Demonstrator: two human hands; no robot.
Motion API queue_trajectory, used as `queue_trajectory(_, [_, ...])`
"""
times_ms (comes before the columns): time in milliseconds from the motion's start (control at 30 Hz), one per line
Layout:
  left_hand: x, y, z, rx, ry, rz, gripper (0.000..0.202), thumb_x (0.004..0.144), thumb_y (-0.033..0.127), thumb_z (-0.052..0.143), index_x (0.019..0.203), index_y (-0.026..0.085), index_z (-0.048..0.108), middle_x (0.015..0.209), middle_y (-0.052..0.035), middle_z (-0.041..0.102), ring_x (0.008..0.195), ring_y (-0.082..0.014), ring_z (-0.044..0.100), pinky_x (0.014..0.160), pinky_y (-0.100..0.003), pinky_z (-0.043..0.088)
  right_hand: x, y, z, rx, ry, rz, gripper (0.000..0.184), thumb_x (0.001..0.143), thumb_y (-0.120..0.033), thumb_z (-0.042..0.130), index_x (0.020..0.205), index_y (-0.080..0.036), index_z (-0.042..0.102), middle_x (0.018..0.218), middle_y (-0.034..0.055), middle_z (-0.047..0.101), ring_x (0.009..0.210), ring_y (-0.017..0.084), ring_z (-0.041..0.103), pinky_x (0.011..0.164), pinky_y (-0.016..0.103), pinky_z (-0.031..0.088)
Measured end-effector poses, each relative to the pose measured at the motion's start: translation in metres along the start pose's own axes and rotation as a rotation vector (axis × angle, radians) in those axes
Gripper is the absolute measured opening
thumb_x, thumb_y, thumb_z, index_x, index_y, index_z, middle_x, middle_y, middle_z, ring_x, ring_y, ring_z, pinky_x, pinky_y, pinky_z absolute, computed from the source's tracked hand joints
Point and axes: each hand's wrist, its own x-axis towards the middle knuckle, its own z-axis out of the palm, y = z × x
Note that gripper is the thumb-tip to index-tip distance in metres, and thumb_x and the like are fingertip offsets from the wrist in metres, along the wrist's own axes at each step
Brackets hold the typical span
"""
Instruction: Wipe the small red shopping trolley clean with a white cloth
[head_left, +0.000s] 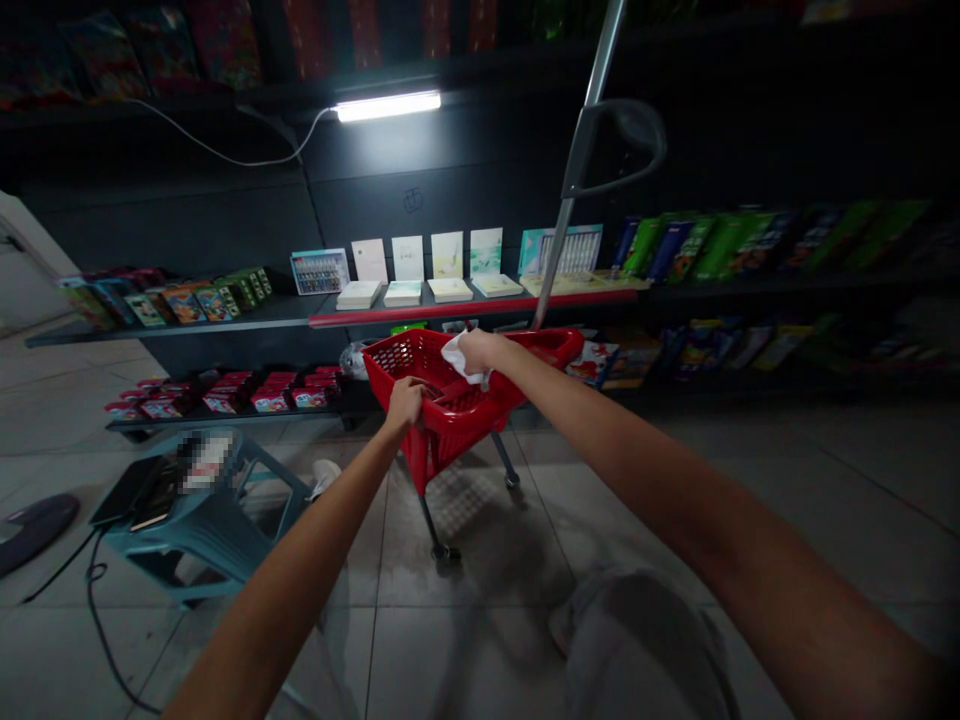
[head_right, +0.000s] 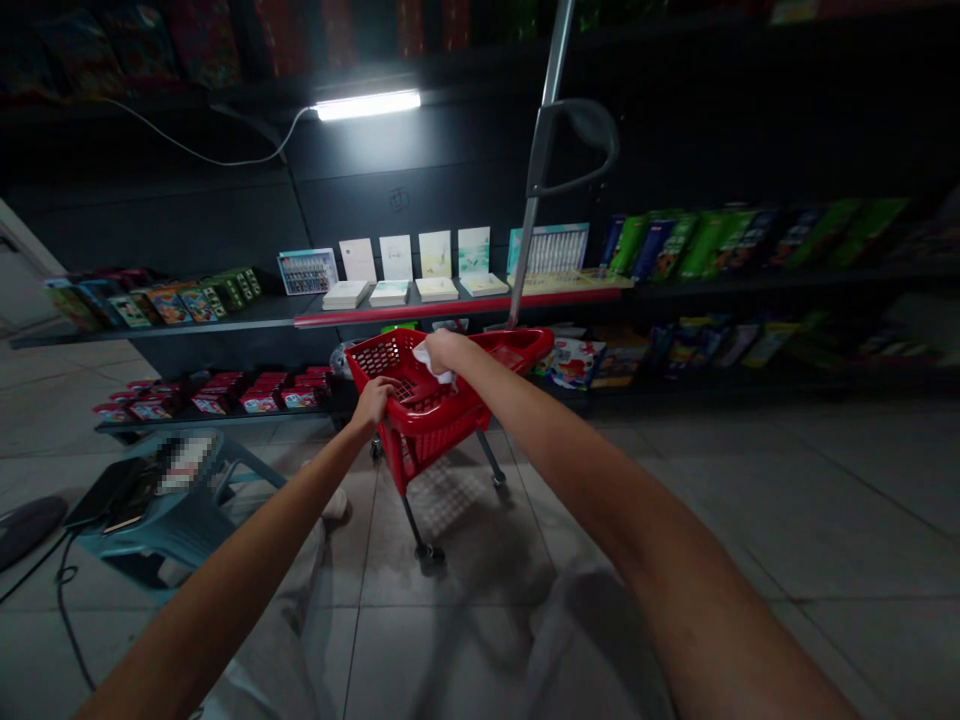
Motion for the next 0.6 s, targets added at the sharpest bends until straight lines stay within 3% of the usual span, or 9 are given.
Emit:
queue_trajectory(100, [0.004,-0.002,-0.002,-0.006,-0.009,-0.002,0.029,0.083,0.015,0.049,0.092,0.016,0.077,0.107,-0.0097,0.077,0.110,-0.0251,0.067,0.099,-0.032,0.051,-0.019,-0.031,-0.004,0.004,-0.252,-0.113,0.029,0.071,-0.031,0.081,0.094,-0.015,0.080,0.081,0.0105,0.077,0.082,0.026,0.071,0.080,0.036,0.054])
queue_trajectory(200, [0.008,-0.004,-0.005,-0.038,-0.049,0.052,0.032,0.088,0.017,0.046,0.092,0.015,0.078,0.107,-0.0098,0.078,0.111,-0.0250,0.067,0.101,-0.032,0.050,-0.051,-0.036,-0.021,0.070,-0.241,-0.298,0.028,0.076,-0.025,0.075,0.103,-0.019,0.080,0.096,0.0070,0.079,0.092,0.023,0.071,0.088,0.033,0.053])
queue_trajectory(300, [0.010,-0.007,-0.009,-0.045,-0.087,0.047,0.029,0.082,0.015,0.051,0.090,0.015,0.078,0.108,-0.0090,0.078,0.109,-0.0247,0.068,0.101,-0.032,0.051,-0.087,-0.021,-0.042,0.161,-0.205,-0.543,0.035,0.080,-0.013,0.062,0.109,-0.022,0.078,0.113,0.0065,0.075,0.106,0.020,0.069,0.099,0.033,0.051])
queue_trajectory(433, [0.010,-0.010,-0.016,-0.018,-0.086,0.009,0.027,0.070,0.011,0.053,0.078,0.017,0.078,0.100,-0.0078,0.078,0.107,-0.0240,0.068,0.100,-0.031,0.052,-0.125,0.005,-0.059,0.240,-0.099,-0.553,0.043,0.079,-0.004,0.051,0.108,-0.022,0.076,0.117,0.0073,0.069,0.110,0.020,0.067,0.100,0.037,0.052])
queue_trajectory(600, [0.011,-0.010,-0.018,-0.018,-0.099,0.009,0.032,0.069,0.012,0.049,0.078,0.018,0.079,0.096,-0.0066,0.077,0.102,-0.0221,0.070,0.097,-0.030,0.054,-0.136,0.054,-0.053,0.087,0.150,-0.417,0.049,0.075,-0.001,0.054,0.115,-0.023,0.073,0.129,0.0106,0.062,0.122,0.026,0.060,0.108,0.043,0.049])
